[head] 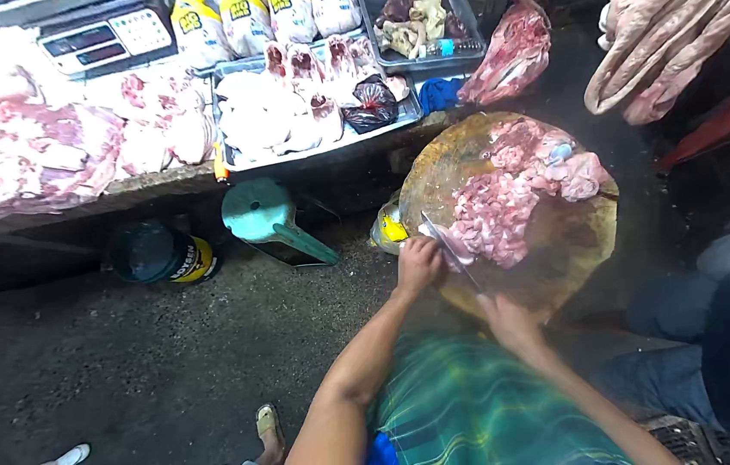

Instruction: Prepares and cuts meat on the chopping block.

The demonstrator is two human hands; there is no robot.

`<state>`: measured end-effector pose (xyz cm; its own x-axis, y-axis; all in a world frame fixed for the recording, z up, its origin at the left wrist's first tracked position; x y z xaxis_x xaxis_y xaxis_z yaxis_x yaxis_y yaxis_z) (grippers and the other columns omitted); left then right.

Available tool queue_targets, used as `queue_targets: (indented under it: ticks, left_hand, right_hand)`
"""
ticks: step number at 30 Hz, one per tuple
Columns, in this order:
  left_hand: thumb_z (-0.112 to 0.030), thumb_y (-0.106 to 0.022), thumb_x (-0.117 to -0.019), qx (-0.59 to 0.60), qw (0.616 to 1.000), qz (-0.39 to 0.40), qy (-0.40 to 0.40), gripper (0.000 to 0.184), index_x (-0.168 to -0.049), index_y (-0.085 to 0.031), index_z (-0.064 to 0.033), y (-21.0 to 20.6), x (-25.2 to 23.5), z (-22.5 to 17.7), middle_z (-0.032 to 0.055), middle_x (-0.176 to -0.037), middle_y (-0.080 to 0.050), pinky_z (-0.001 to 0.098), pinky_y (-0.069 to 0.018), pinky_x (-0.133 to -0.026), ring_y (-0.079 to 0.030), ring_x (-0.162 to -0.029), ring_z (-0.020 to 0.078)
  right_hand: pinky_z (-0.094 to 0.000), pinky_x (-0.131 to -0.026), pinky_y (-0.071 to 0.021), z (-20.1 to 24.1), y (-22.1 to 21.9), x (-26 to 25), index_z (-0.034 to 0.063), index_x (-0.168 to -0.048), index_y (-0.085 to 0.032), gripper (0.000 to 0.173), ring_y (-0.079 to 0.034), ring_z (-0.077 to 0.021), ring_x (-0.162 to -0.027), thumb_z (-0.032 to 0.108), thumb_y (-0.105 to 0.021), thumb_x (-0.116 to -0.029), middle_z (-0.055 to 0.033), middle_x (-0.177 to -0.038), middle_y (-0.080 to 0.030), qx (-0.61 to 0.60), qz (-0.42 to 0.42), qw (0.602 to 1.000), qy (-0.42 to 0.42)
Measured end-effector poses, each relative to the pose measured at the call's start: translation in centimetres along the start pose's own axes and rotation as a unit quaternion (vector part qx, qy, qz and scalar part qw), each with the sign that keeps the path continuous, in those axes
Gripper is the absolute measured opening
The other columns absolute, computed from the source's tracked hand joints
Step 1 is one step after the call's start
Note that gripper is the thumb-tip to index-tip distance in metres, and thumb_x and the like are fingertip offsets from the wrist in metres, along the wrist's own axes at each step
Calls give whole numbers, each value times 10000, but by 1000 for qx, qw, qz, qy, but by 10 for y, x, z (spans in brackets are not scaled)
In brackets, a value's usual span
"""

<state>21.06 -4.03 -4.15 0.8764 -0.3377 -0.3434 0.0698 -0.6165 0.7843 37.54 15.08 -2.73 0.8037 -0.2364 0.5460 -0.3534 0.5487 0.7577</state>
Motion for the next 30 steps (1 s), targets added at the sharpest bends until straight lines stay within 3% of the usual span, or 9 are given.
queue_targets:
  ticks: [3, 6, 10, 12, 16, 19, 23, 27, 30]
  left_hand:
    - [-339, -597, -1001, -36, 997, 73, -13, 253, -1156, -771, -242, -26, -15, -1, -15, -1270, -695, 497, -482, -1023, -590, -1244, 239]
    - [-237, -627, -956, -37, 992, 120, 14, 233, -1126, -771, -170, -11, -20, -7, 59, -1252, -689, 544, -472, -1024, -586, -1241, 295]
    - [-210, -697, -890, -69, 971, 228, 23, 499, -1382, -626, -160, -26, -58, 4, 175, -1580, -416, 614, -447, -1085, -408, -1444, 400]
    - [-312, -751, -819, -119, 942, 315, -9, 464, -1251, -680, -157, -50, -74, 9, 148, -1648, -307, 650, -411, -1101, -258, -1530, 402]
    - [-373, -712, -881, -76, 923, 357, -121, 299, -1060, -756, -137, -50, -68, -14, 73, -1256, -666, 538, -532, -986, -612, -1199, 281]
    - [-255, -704, -922, 73, 931, 356, 44, 207, -1037, -738, -87, -11, -61, -24, 112, -928, -732, 579, -564, -827, -708, -885, 277]
    - [-233, -723, -911, 122, 916, 332, 189, 163, -946, -693, -76, 41, -66, -38, 79, -804, -727, 492, -576, -714, -700, -739, 218]
    - [-181, -685, -927, 204, 915, 283, 204, 129, -942, -672, -54, 68, -82, -65, 74, -799, -739, 411, -580, -673, -700, -706, 180]
    - [-84, -626, -901, 336, 899, 185, 211, 109, -972, -655, -6, 74, -93, -73, 115, -839, -738, 399, -610, -703, -714, -740, 200]
  right_hand:
    - [-524, -654, -578, -25, 5, 8, 48, -1046, -689, 655, -707, -300, -704, 610, -352, -1057, -118, -729, -678, -61, -148, 984, 83]
    - [-485, -558, -567, -61, 8, 39, 11, -1051, -693, 573, -673, -259, -602, 501, -396, -1059, -109, -697, -670, -93, -252, 953, 139]
    - [-535, -624, -570, -109, -17, 42, 22, -1110, -671, 612, -693, -308, -661, 542, -352, -1065, -139, -720, -673, -116, -195, 973, 36]
    - [-514, -620, -559, -115, -22, 37, 31, -1097, -659, 617, -673, -286, -650, 562, -347, -1068, -123, -703, -646, -141, -165, 976, 15]
    - [-519, -654, -563, -123, -19, 30, 36, -1095, -660, 653, -672, -276, -672, 608, -345, -1060, -120, -720, -646, -187, -124, 974, 21]
    - [-545, -701, -559, -125, -19, 33, 61, -1124, -666, 690, -681, -289, -721, 664, -342, -1039, -123, -763, -661, -215, -97, 972, 8]
    - [-591, -757, -560, -104, 7, 50, 92, -1164, -667, 741, -711, -335, -829, 744, -362, -991, -142, -835, -697, -170, -47, 984, 8]
    - [-589, -791, -532, -67, 13, 21, 72, -1062, -668, 668, -670, -331, -865, 688, -412, -1015, -152, -877, -663, -167, 47, 985, 11]
    - [-615, -861, -528, -53, 26, -14, 28, -1073, -679, 703, -683, -373, -967, 663, -382, -1034, -201, -964, -688, -169, -1, 985, -20]
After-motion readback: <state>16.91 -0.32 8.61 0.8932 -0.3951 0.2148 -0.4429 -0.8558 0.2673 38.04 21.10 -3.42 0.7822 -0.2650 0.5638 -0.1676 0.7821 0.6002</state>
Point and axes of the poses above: each hand's wrist, its own x-axis away from the middle knuckle, its own y-axis out of the back of the hand, z = x × y, the point moved 9 cm from there along -x, towards the middle knuckle
